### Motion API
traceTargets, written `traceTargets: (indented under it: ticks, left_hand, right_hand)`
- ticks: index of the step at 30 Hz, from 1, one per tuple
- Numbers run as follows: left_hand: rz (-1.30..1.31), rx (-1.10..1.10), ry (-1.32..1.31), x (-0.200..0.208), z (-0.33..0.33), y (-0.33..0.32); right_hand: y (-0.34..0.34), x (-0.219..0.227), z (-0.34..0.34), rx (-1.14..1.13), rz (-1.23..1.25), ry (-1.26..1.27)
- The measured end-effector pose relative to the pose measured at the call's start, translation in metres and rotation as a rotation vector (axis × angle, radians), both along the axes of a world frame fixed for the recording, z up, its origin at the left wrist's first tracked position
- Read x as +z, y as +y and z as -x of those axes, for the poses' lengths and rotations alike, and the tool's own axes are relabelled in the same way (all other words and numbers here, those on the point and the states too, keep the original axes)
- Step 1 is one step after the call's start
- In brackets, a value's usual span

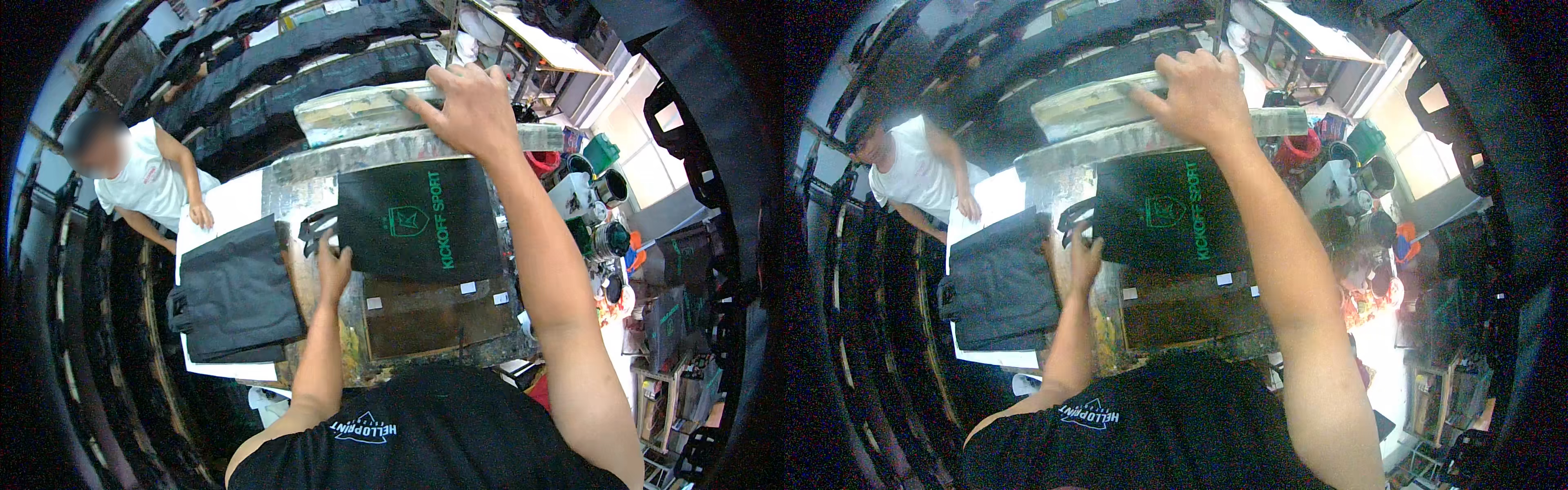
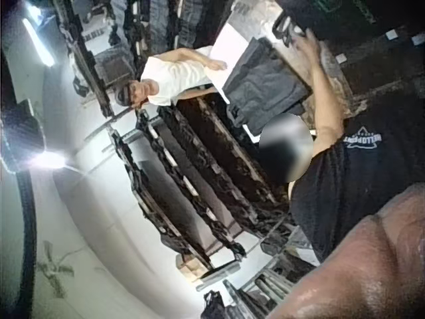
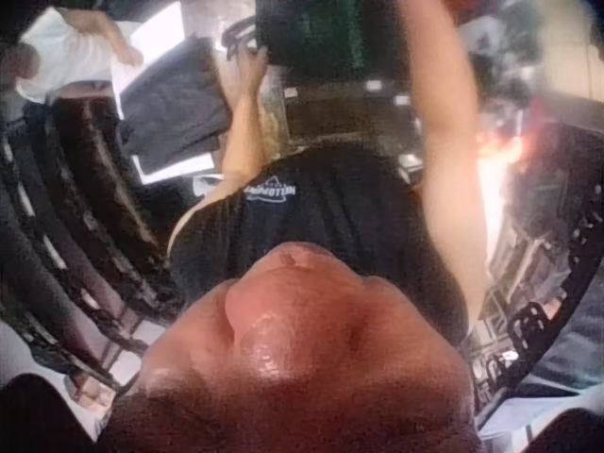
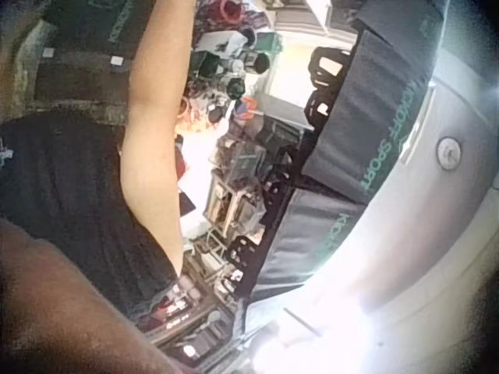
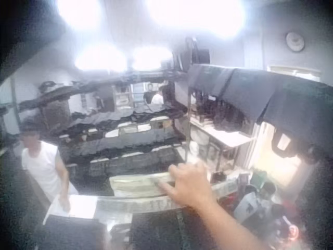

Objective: The person is screen printing a logo onto black bags using a green screen frame and a squeegee tool, with another person assisting by placing and removing the bags from the work surface.

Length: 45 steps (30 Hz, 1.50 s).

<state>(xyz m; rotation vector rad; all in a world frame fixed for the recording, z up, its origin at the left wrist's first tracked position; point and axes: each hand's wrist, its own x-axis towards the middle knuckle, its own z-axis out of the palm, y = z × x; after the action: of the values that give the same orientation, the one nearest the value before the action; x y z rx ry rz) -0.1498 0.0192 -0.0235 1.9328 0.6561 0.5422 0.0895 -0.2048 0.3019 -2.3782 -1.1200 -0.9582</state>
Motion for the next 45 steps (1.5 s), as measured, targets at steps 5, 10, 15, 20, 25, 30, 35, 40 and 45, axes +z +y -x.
traceTargets:
  ticks: [5,10,15,20,25,30,35,40,45]
  left_hand:
    - [0.158,0.018,-0.080,0.089,0.024,0.070]
    - [0.284,0.163,-0.114,0.129,0.106,0.141]
    - [0.028,0.613,0.057,0.099,0.183,0.251]
    - [-0.113,1.417,0.510,0.047,0.232,0.243]
    - [-0.627,0.836,0.177,0.010,0.236,0.062]
    - [-0.821,0.601,0.290,-0.028,0.265,0.034]
    - [-0.642,0.341,0.709,-0.001,0.238,0.048]
    - [-0.627,0.374,0.721,-0.029,0.244,0.052]
    - [-0.657,0.364,0.725,-0.047,0.249,0.063]
  right_hand:
    - [-0.002,0.003,0.003,-0.014,0.037,0.040]
    - [-0.006,0.001,0.015,-0.041,0.067,0.065]
    - [-0.006,0.000,0.014,-0.029,0.045,0.060]
    - [-0.005,-0.003,0.015,-0.006,0.048,0.024]
    - [-0.016,-0.003,0.014,-0.024,0.049,-0.001]
    - [-0.002,0.006,0.020,-0.046,0.122,0.102]
    - [-0.007,0.007,0.008,-0.031,0.092,0.023]
    - [-0.002,0.005,0.011,0.020,0.020,0.029]
    - [-0.002,0.005,0.012,0.009,0.031,0.033]
